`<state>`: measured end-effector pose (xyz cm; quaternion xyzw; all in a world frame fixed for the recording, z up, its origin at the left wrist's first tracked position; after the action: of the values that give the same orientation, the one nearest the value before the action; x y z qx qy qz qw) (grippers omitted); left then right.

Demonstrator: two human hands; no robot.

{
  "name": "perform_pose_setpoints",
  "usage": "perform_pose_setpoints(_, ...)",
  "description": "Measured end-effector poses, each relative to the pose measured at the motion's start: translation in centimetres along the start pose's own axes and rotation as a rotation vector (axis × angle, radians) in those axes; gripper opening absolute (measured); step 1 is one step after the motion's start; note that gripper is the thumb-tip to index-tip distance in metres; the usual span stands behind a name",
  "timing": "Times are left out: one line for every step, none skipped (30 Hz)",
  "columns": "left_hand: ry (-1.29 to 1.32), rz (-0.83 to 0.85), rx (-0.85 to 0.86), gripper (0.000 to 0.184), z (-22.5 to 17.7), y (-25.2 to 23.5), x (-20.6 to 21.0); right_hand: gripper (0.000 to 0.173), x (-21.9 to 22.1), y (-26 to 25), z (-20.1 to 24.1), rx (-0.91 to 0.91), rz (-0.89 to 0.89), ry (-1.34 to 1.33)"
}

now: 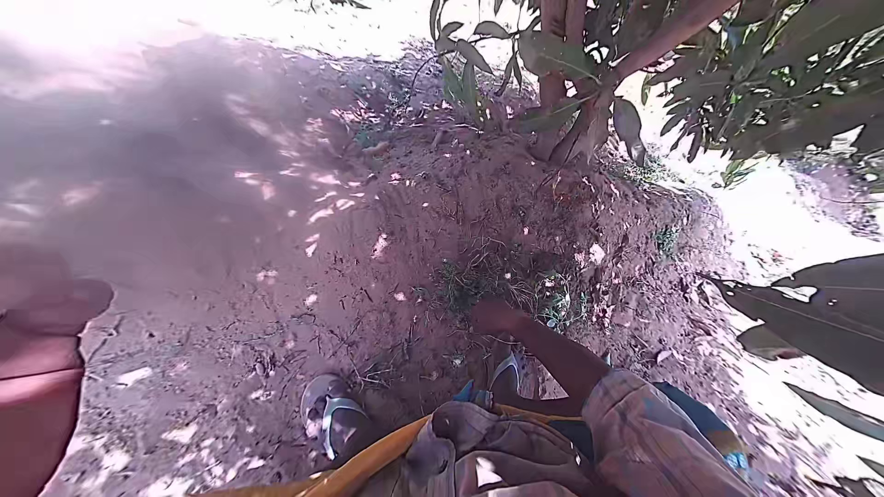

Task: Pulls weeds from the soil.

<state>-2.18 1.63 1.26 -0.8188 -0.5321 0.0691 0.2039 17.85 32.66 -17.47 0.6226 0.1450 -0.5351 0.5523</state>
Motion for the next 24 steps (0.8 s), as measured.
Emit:
perform_pose_setpoints(0.204, 0.064, -0.042, 0.02, -1.3, 0.8, 2.7, 0.048, -0.2, 0.7, 0.1, -0.003, 0.032, 0.001)
perform_pose_setpoints(0.393, 0.081, -0.06, 0.021, -1.6, 1.2, 4.7, 0.047, -0.5, 1.4, 0.3, -0.004, 0.048, -0.003)
perform_pose_setpoints(0.522, 0.073, -0.106, 0.025, -1.9, 1.5, 6.4, 0.047, -1.0, 2.2, 0.6, -0.004, 0.052, -0.03)
perform_pose_setpoints(0.597, 0.052, -0.165, 0.03, -1.9, 2.0, 7.8, 0.046, -1.5, 2.9, 0.7, -0.011, 0.05, -0.061)
perform_pose_setpoints(0.613, 0.027, -0.24, 0.037, -1.9, 2.4, 9.1, 0.045, -2.4, 3.6, 0.6, -0.015, 0.038, -0.085)
perform_pose_setpoints(0.6, 0.012, -0.312, 0.043, -1.6, 2.8, 10.0, 0.043, -3.5, 4.5, 0.3, 0.001, 0.014, -0.117)
perform_pose_setpoints(0.587, -0.016, -0.383, 0.046, -1.1, 3.1, 10.6, 0.041, -4.7, 5.5, -0.1, 0.039, -0.042, -0.156)
perform_pose_setpoints(0.585, -0.054, -0.45, 0.047, -0.3, 3.2, 10.9, 0.039, -5.7, 6.4, -0.7, 0.098, -0.123, -0.199)
perform_pose_setpoints(0.582, -0.092, -0.504, 0.045, 0.4, 3.1, 11.0, 0.037, -6.5, 7.3, -1.2, 0.163, -0.213, -0.241)
perform_pose_setpoints(0.57, -0.128, -0.54, 0.043, 1.1, 2.9, 11.0, 0.036, -7.0, 8.0, -1.6, 0.223, -0.315, -0.305)
perform_pose_setpoints(0.557, -0.151, -0.56, 0.042, 1.7, 2.7, 11.1, 0.037, -7.1, 8.4, -2.0, 0.266, -0.403, -0.351)
perform_pose_setpoints(0.544, -0.168, -0.566, 0.041, 2.1, 2.4, 11.2, 0.037, -6.9, 8.3, -2.2, 0.291, -0.468, -0.386)
perform_pose_setpoints(0.536, -0.177, -0.567, 0.039, 2.4, 2.1, 11.3, 0.038, -6.4, 7.9, -2.4, 0.298, -0.519, -0.41)
perform_pose_setpoints(0.533, -0.172, -0.56, 0.039, 2.7, 1.9, 11.4, 0.039, -5.9, 7.4, -2.4, 0.297, -0.552, -0.422)
perform_pose_setpoints(0.529, -0.165, -0.544, 0.04, 2.9, 1.8, 11.2, 0.04, -5.6, 6.8, -2.3, 0.289, -0.575, -0.424)
perform_pose_setpoints(0.525, -0.152, -0.524, 0.04, 3.2, 1.7, 10.9, 0.04, -5.2, 6.0, -2.3, 0.282, -0.592, -0.414)
perform_pose_setpoints(0.533, -0.139, -0.505, 0.039, 3.6, 1.8, 10.5, 0.041, -4.8, 5.2, -2.5, 0.276, -0.607, -0.407)
perform_pose_setpoints(0.525, -0.134, -0.492, 0.037, 4.1, 1.8, 10.1, 0.041, -4.5, 4.5, -2.6, 0.28, -0.613, -0.409)
perform_pose_setpoints(0.512, -0.126, -0.484, 0.037, 4.7, 1.9, 9.6, 0.042, -4.3, 3.7, -2.8, 0.289, -0.616, -0.421)
perform_pose_setpoints(0.492, -0.128, -0.486, 0.037, 5.2, 1.9, 9.3, 0.043, -4.0, 2.9, -3.0, 0.302, -0.617, -0.43)
perform_pose_setpoints(0.471, -0.13, -0.493, 0.036, 5.5, 1.9, 9.0, 0.043, -3.8, 2.1, -3.0, 0.309, -0.618, -0.436)
perform_pose_setpoints(0.455, -0.133, -0.504, 0.036, 5.8, 2.0, 8.8, 0.043, -3.4, 1.3, -3.0, 0.305, -0.62, -0.435)
perform_pose_setpoints(0.447, -0.139, -0.518, 0.036, 6.1, 2.0, 8.8, 0.043, -2.9, 0.6, -3.0, 0.297, -0.611, -0.422)
perform_pose_setpoints(0.448, -0.145, -0.536, 0.036, 6.2, 2.0, 8.9, 0.043, -2.4, 0.1, -3.0, 0.284, -0.575, -0.396)
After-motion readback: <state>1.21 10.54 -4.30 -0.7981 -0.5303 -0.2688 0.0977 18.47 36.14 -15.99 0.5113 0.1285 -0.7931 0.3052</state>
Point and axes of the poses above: each hand's wrist, its own y-axis away from the middle knuckle, its own x-axis out of the palm, z = x × y, the point moved 3 cm from there along -y, towards the middle knuckle, and after that the axes turned 13 degrees about -z, right-handed, at the moved point
